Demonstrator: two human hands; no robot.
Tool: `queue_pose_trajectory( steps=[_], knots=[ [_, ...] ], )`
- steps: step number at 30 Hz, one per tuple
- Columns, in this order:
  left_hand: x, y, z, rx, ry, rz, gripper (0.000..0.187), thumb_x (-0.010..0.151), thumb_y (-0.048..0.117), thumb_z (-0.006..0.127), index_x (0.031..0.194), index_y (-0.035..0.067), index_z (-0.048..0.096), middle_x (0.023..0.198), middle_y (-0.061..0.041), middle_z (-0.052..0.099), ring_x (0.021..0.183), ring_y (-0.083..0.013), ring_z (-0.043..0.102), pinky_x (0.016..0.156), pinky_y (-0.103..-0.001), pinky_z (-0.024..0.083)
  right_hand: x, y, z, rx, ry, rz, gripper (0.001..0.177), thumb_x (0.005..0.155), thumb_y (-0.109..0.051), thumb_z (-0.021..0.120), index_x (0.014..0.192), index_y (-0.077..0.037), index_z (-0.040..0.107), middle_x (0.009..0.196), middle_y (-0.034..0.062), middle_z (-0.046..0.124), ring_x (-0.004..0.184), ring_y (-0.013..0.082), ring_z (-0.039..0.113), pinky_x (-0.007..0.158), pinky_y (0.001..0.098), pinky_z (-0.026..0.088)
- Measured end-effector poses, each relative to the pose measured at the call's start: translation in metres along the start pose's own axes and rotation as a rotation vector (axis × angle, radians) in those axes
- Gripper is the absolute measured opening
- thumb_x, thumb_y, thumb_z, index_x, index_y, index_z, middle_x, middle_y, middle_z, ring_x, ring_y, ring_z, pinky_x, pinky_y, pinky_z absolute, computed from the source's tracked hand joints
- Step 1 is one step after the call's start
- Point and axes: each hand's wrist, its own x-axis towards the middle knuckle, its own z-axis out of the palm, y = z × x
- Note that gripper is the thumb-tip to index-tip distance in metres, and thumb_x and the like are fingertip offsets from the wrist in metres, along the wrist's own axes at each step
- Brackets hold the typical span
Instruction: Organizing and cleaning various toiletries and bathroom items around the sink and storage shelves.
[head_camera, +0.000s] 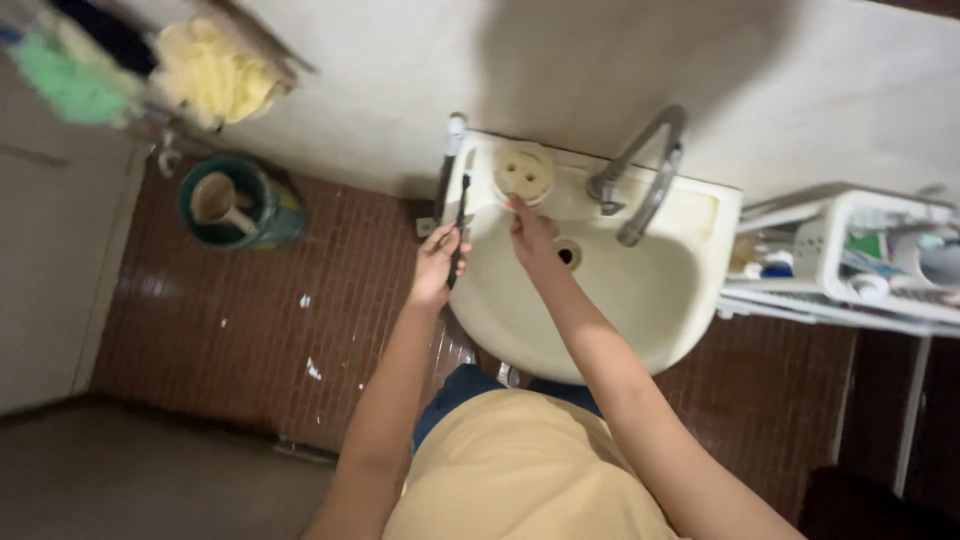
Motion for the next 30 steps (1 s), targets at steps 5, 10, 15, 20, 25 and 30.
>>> queue_pose_trajectory(
  steps=[5, 10, 15, 20, 25, 30],
  knots=[
    [0.008, -0.012, -0.009, -0.004, -0.022, -0.033, 0.029, 0.101, 0.022, 0.065, 0.127, 0.011, 0.064, 0.085, -0.008, 0.069, 0.056, -0.0110, 0.055, 0.049, -0.025, 0.045, -0.004, -0.003, -0.021, -0.097, -0.136, 0.010, 0.035, 0.085, -0.010, 0.091, 0.104, -0.010, 0.061, 0.086, -0.0019, 0.061, 0.070, 0.0079, 0.055, 0.049, 0.0221, 0.039],
    [0.016, -0.015, -0.008, 0.027, -0.017, -0.038, 0.030, 0.102, 0.025, 0.064, 0.127, 0.009, 0.062, 0.085, -0.008, 0.069, 0.055, -0.0115, 0.055, 0.047, -0.026, 0.044, -0.047, -0.028, -0.026, -0.133, -0.198, 0.071, 0.029, 0.085, -0.012, 0.081, 0.105, -0.012, 0.060, 0.096, -0.0017, 0.068, 0.080, 0.0080, 0.063, 0.074, 0.0258, 0.059],
    [0.020, -0.011, 0.006, 0.156, -0.049, -0.006, 0.032, 0.102, 0.026, 0.062, 0.130, 0.009, 0.063, 0.085, -0.005, 0.070, 0.057, -0.0098, 0.057, 0.051, -0.025, 0.047, -0.073, -0.042, -0.078, -0.195, -0.370, 0.018, 0.032, 0.094, -0.010, 0.077, 0.118, 0.003, 0.060, 0.110, 0.0083, 0.069, 0.102, 0.0224, 0.068, 0.101, 0.0383, 0.057],
    [0.028, -0.012, 0.013, 0.175, -0.067, 0.012, 0.033, 0.102, 0.025, 0.064, 0.130, 0.008, 0.062, 0.085, -0.006, 0.071, 0.058, -0.0103, 0.058, 0.052, -0.025, 0.048, -0.160, -0.103, -0.141, -0.086, -0.346, -0.012, 0.039, 0.094, -0.007, 0.068, 0.130, -0.001, 0.056, 0.123, 0.0116, 0.067, 0.112, 0.0244, 0.068, 0.105, 0.0393, 0.055],
    [0.046, -0.029, 0.014, 0.123, -0.080, 0.001, 0.033, 0.101, 0.024, 0.066, 0.130, 0.008, 0.061, 0.087, -0.008, 0.071, 0.058, -0.0115, 0.059, 0.052, -0.026, 0.049, -0.203, -0.197, -0.162, -0.193, -0.164, -0.312, 0.043, 0.093, 0.003, 0.065, 0.135, 0.001, 0.057, 0.120, 0.0149, 0.070, 0.105, 0.0243, 0.071, 0.093, 0.0378, 0.061],
    [0.048, -0.032, 0.028, 0.109, -0.088, -0.024, 0.031, 0.102, 0.024, 0.065, 0.126, 0.007, 0.061, 0.084, -0.008, 0.068, 0.057, -0.0127, 0.057, 0.050, -0.027, 0.047, -0.190, -0.278, -0.154, 0.127, -0.066, -0.577, 0.030, 0.095, 0.002, 0.068, 0.125, 0.002, 0.064, 0.120, 0.0153, 0.072, 0.107, 0.0211, 0.075, 0.089, 0.0312, 0.060]
  ],
)
